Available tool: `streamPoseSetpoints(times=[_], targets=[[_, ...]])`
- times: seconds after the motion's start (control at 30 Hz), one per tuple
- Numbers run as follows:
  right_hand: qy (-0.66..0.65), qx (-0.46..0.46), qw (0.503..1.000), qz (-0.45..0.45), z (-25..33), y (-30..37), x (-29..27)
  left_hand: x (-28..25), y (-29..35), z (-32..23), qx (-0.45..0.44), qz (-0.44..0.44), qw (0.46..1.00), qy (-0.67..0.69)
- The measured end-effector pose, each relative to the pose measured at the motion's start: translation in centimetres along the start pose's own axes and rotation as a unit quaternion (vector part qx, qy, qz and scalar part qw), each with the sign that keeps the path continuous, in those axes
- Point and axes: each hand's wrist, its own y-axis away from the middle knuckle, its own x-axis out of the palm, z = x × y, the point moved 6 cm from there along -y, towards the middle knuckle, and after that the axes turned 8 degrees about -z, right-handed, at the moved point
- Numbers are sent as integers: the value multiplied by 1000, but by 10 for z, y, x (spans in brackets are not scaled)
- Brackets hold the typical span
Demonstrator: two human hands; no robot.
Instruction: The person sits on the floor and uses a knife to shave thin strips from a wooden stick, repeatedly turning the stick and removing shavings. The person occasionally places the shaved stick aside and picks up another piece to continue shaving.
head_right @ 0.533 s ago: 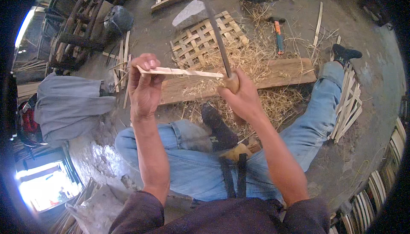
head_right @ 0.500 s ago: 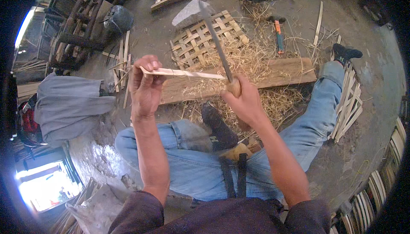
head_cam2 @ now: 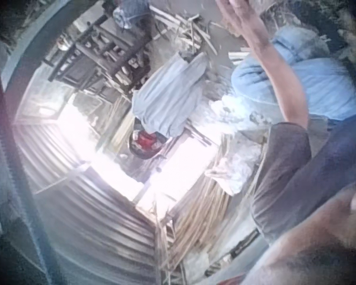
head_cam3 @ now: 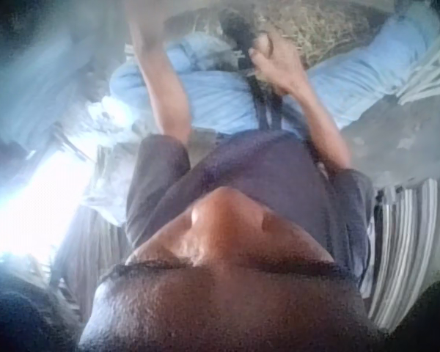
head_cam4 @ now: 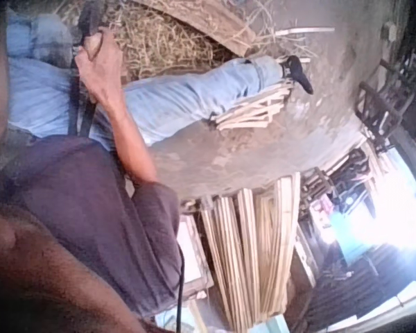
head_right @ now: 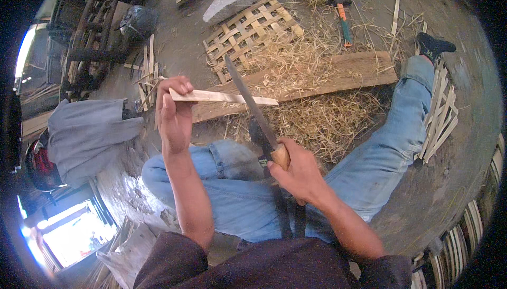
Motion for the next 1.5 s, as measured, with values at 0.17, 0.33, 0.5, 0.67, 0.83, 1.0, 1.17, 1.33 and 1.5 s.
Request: streamPoseSetpoints(times=[0.17,0.33,0.5,0.67,0.83,1.0,1.17,1.33,1.5], targets=[[-40,1,999,-14,9,4,-9,-3,14,-10,-34,-99,994,-24],[-29,-15,997,70,38,22,0,-5,27,-15,-31,-117,992,-41],[-42,-57,992,109,49,30,23,-2,34,-21,-4,-126,988,-83],[-13,19,994,103,35,13,21,-6,37,-25,13,-154,980,-124],[-24,-11,995,95,29,13,26,-6,41,-25,25,-155,979,-133],[-4,-14,994,106,20,12,27,-9,41,-26,17,-153,976,-153],[2,14,999,30,-2,-6,29,-8,40,-28,20,-161,978,-130],[-27,-33,998,54,14,8,45,-6,38,-23,41,-184,971,-150],[-22,-7,1000,12,-2,-4,46,-19,40,-22,47,-226,966,-119]])
